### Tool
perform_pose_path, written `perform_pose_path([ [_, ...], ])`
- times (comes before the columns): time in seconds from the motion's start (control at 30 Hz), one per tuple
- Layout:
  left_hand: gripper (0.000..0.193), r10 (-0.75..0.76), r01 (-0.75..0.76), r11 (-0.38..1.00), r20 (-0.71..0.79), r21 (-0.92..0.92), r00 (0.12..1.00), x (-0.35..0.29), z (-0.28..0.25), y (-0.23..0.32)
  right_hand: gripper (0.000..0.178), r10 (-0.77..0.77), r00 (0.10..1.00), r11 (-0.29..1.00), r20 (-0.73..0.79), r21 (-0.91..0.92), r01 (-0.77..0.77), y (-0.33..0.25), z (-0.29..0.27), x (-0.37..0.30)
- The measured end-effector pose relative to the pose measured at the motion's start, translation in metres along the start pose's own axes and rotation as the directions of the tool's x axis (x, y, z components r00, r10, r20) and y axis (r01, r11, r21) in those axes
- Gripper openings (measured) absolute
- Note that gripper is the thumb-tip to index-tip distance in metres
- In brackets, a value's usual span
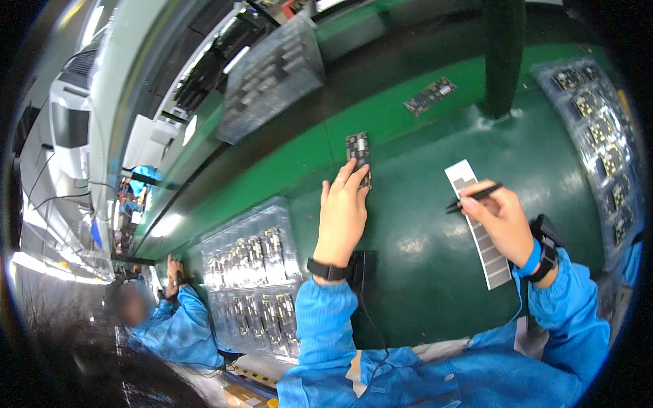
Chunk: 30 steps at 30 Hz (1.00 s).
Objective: Marking and inspecting electronic circuit boards on a factory assembly line.
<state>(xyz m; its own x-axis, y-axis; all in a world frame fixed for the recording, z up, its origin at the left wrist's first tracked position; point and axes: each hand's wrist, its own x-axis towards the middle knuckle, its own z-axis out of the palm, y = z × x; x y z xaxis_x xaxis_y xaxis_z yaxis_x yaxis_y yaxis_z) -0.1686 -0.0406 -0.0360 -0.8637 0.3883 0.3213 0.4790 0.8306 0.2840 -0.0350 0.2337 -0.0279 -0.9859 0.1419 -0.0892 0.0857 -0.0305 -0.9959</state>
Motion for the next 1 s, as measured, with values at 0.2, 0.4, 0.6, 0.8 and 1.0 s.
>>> perform_pose_path([
  [0.2,0.032,-0.005,0.011,0.992,0.047,-0.128,0.999,0.079,0.009,-0.048,0.020,0.011,1.000,1.000,0.017,0.006,-0.011,-0.001,0.009,0.001],
  [0.4,0.032,-0.254,0.277,0.913,0.116,-0.299,0.960,0.123,0.003,-0.101,0.018,0.038,0.999,0.999,0.007,-0.024,-0.038,-0.002,0.023,-0.002],
  [0.6,0.062,-0.422,0.576,0.513,0.397,-0.637,0.815,0.188,0.017,-0.133,0.015,0.053,0.994,0.996,-0.096,-0.065,-0.059,0.003,0.026,-0.020],
  [0.8,0.063,-0.317,0.297,0.204,0.224,-0.933,0.921,0.235,-0.004,-0.332,0.015,0.025,1.000,0.998,0.009,-0.051,-0.025,-0.007,0.030,0.000],
  [1.0,0.062,-0.457,0.372,0.442,0.152,-0.816,0.876,0.206,-0.077,-0.378,0.017,0.077,0.995,0.997,-0.061,0.001,-0.077,0.016,0.033,-0.019],
])
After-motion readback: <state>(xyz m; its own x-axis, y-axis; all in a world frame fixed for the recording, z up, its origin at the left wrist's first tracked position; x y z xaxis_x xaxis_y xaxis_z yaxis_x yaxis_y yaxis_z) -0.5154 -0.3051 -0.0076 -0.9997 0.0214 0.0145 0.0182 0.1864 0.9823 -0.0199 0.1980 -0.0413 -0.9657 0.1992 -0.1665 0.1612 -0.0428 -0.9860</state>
